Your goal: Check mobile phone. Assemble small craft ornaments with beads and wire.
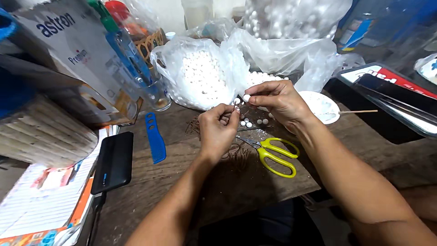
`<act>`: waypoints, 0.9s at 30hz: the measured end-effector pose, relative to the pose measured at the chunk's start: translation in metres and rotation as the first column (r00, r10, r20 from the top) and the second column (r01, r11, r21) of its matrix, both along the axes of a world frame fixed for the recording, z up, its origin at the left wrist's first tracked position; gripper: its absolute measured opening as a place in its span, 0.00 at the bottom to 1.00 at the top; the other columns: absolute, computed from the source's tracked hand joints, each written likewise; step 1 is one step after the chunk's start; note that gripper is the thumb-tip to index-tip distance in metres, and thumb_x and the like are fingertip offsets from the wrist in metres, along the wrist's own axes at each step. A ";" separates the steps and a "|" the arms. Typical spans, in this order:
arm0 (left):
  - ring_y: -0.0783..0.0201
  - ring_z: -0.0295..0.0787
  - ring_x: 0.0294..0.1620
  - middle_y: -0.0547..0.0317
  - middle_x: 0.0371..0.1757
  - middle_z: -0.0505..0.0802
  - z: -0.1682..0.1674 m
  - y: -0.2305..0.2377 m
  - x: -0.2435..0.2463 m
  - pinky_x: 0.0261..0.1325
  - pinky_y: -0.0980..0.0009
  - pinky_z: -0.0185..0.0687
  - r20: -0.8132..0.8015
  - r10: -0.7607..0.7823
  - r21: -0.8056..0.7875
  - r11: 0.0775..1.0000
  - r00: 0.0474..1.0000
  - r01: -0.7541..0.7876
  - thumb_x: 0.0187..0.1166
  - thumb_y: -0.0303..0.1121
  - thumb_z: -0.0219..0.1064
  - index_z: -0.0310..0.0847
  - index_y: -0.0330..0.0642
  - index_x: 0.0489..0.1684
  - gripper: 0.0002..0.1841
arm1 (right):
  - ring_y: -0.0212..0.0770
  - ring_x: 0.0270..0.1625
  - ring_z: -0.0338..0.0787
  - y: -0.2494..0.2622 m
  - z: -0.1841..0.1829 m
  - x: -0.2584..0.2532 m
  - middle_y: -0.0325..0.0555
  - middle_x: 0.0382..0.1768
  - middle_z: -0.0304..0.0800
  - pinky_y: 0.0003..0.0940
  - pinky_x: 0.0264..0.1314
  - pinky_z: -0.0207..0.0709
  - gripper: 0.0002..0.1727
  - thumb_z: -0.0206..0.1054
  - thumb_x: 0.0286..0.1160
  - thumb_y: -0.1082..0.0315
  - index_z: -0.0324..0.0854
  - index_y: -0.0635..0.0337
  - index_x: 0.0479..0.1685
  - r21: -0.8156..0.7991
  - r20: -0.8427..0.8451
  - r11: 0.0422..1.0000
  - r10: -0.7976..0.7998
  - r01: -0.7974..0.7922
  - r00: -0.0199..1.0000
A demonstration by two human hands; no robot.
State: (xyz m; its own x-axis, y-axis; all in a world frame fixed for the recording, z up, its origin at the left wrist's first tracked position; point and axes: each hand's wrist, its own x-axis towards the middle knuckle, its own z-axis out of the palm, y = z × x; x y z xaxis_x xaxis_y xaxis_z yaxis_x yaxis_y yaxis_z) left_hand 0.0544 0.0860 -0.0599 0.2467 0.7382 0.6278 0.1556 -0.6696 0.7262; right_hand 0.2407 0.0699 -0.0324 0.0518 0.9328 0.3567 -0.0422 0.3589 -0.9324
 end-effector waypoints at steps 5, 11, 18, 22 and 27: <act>0.87 0.78 0.21 0.63 0.24 0.89 0.000 0.000 0.000 0.26 0.90 0.74 0.002 0.010 0.020 1.000 1.000 -0.010 0.75 0.22 0.70 0.87 0.32 0.32 0.03 | 0.26 0.34 0.93 0.000 -0.001 -0.001 0.35 0.32 0.95 0.24 0.45 0.89 0.14 0.67 0.64 0.89 0.91 0.62 0.38 -0.023 -0.024 1.000 0.013 -0.014 1.000; 0.86 0.76 0.19 0.64 0.23 0.88 0.000 0.000 0.000 0.24 0.90 0.72 -0.004 0.009 0.018 1.000 1.000 -0.009 0.76 0.22 0.70 0.87 0.33 0.31 0.04 | 0.27 0.34 0.93 0.000 -0.001 -0.002 0.35 0.32 0.95 0.23 0.44 0.89 0.14 0.67 0.63 0.89 0.91 0.62 0.38 -0.026 -0.016 1.000 0.013 -0.013 1.000; 0.86 0.75 0.18 0.64 0.22 0.87 0.001 0.000 0.000 0.23 0.90 0.70 -0.027 0.038 0.025 0.999 0.999 -0.037 0.75 0.22 0.70 0.87 0.33 0.29 0.04 | 0.24 0.36 0.92 0.001 -0.002 -0.001 0.34 0.34 0.95 0.21 0.46 0.88 0.14 0.69 0.60 0.88 0.91 0.62 0.37 0.042 0.063 0.999 0.024 -0.027 0.998; 0.87 0.75 0.19 0.64 0.22 0.87 0.000 0.000 0.000 0.24 0.90 0.70 -0.025 0.038 0.035 0.999 0.999 -0.037 0.74 0.22 0.69 0.87 0.33 0.30 0.04 | 0.24 0.36 0.92 0.001 -0.002 0.000 0.34 0.34 0.95 0.20 0.46 0.88 0.13 0.70 0.60 0.88 0.91 0.62 0.38 0.048 0.096 0.999 0.007 -0.012 0.995; 0.87 0.75 0.19 0.63 0.22 0.87 0.000 0.000 0.001 0.25 0.90 0.71 -0.024 0.039 0.033 0.999 0.999 -0.039 0.75 0.22 0.69 0.87 0.32 0.30 0.04 | 0.24 0.35 0.92 0.000 -0.002 -0.002 0.34 0.33 0.95 0.21 0.44 0.88 0.13 0.70 0.61 0.88 0.91 0.62 0.37 0.035 0.084 0.999 0.006 -0.009 0.996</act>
